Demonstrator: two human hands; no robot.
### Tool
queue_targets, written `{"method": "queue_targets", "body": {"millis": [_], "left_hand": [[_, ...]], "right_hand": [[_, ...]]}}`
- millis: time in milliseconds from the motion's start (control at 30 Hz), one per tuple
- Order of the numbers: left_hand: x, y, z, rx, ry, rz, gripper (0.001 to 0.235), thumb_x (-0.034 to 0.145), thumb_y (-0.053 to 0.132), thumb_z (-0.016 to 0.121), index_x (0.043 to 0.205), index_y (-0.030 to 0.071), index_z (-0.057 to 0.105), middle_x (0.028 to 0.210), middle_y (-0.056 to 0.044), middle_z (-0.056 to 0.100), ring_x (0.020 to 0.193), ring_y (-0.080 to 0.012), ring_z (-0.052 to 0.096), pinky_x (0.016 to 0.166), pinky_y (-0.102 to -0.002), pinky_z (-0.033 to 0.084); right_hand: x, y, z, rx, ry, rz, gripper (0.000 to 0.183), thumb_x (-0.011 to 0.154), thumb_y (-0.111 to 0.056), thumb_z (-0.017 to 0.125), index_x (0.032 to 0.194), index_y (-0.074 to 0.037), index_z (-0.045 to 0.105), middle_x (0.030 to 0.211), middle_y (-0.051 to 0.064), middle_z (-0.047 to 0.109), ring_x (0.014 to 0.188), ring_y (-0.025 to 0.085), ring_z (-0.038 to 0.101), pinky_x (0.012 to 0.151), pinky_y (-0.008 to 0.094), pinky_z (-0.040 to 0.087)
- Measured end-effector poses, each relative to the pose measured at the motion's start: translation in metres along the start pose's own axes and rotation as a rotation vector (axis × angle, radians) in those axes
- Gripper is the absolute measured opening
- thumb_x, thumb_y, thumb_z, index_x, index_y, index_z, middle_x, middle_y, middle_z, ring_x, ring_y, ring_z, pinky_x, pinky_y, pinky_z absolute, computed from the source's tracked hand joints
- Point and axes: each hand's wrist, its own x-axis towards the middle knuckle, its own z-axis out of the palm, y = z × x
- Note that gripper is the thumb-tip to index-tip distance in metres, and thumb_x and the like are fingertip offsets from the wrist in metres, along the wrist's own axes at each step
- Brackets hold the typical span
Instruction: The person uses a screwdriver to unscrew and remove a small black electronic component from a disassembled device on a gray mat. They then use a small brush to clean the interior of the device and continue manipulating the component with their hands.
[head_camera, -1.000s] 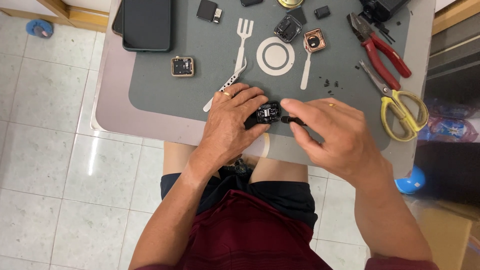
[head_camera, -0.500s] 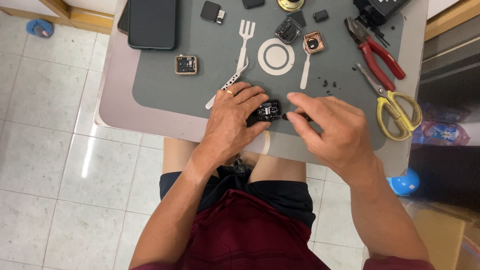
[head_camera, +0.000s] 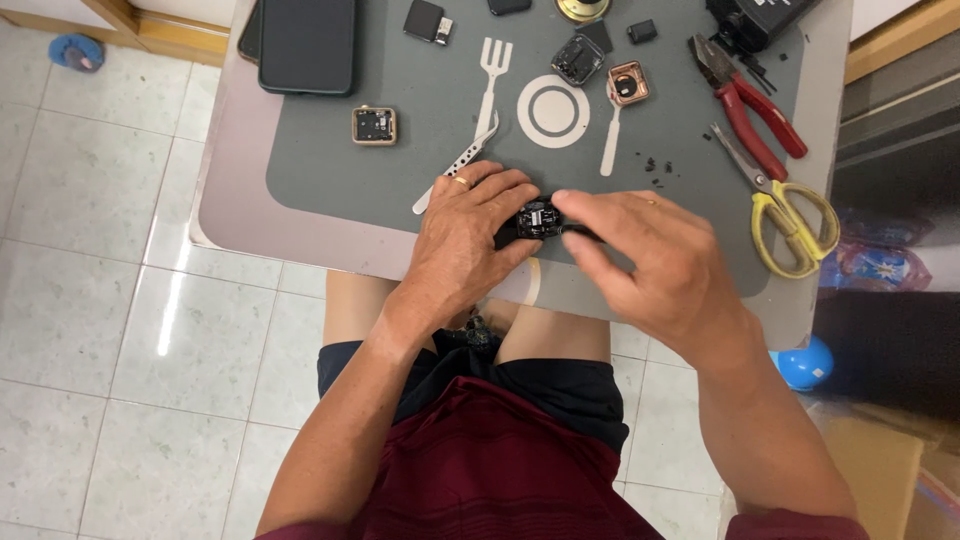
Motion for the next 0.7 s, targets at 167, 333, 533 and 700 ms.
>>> {"method": "queue_targets", "body": {"millis": [167,333,533,700], "left_hand": [[0.0002,-0.0009,-0.0011,-0.007,-0.001,0.003,0.046,0.083,0.023,0.083,0.124,0.01,0.068,0.129,-0.004,0.069,0.124,-0.0308,0.056,0.096,-0.045,0.04],[-0.0003,-0.002,0.0007,0.009,-0.007,0.003,0.047,0.083,0.026,0.084,0.124,0.011,0.069,0.129,-0.005,0.069,0.124,-0.031,0.056,0.095,-0.045,0.041],[-0.001,-0.0034,0.0016,0.007,-0.006,0.008,0.049,0.082,0.026,0.084,0.126,0.01,0.069,0.13,-0.006,0.069,0.125,-0.0301,0.055,0.096,-0.045,0.041],[-0.0021,-0.003,0.0014,0.002,0.007,0.011,0.049,0.082,0.026,0.086,0.125,0.01,0.069,0.13,-0.006,0.069,0.125,-0.0299,0.055,0.095,-0.045,0.04]], "right_hand": [[0.001,-0.0025,-0.0017,0.015,0.009,0.026,0.031,0.096,0.018,0.064,0.124,0.004,0.067,0.117,0.014,0.075,0.099,0.029,0.074,0.093,0.042,0.06],[0.0006,0.0017,0.0024,-0.079,0.064,0.004,0.023,0.099,0.012,0.075,0.12,0.005,0.07,0.092,0.011,0.072,0.079,0.024,0.067,0.081,0.039,0.059],[0.0007,-0.0037,-0.0004,-0.054,0.011,0.01,0.029,0.097,0.015,0.071,0.123,0.004,0.069,0.108,0.01,0.076,0.092,0.026,0.073,0.088,0.042,0.061],[0.0016,-0.0016,0.0012,-0.135,0.061,0.0,0.023,0.097,0.012,0.077,0.118,0.004,0.072,0.087,0.01,0.071,0.075,0.023,0.066,0.077,0.041,0.058]]}}
